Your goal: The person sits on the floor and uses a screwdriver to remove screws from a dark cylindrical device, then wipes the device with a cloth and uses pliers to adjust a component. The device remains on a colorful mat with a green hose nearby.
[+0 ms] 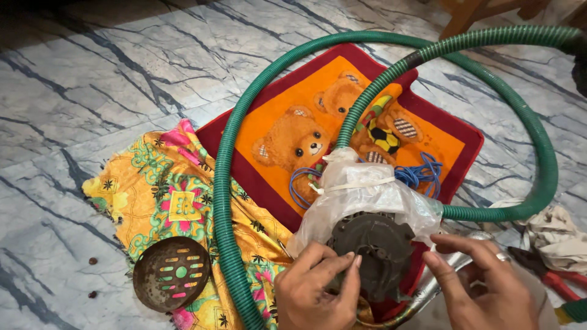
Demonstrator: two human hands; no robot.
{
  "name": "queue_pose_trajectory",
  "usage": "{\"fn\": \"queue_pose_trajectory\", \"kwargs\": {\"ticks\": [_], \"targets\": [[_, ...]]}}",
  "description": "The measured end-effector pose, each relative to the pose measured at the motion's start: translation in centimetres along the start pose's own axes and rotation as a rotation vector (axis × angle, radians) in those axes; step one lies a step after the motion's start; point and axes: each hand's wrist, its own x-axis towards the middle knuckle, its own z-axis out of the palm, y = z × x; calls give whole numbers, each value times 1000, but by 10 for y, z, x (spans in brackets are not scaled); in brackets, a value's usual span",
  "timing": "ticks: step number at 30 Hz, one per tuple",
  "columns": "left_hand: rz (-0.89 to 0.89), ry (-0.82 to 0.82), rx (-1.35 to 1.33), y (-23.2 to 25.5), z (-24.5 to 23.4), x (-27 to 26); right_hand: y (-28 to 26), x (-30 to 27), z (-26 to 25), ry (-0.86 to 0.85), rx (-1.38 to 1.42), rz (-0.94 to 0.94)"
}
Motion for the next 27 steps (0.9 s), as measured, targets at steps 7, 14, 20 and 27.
{"fn": "queue_pose_trajectory", "kwargs": {"ticks": [7,14,20,27], "targets": [[29,-44,-3,0,-5,-7,15,-16,12,-157,-97,-81],[-67,-173,9,8,-16,-6,-23,-25,16,-135,-101,37],[-151,-165,-15,18,-23,-2,-43,-23,9,-90,-64,-110],[-475,-195,-17,15,-23,2,-54,-15,9,0,46,-212]]}}
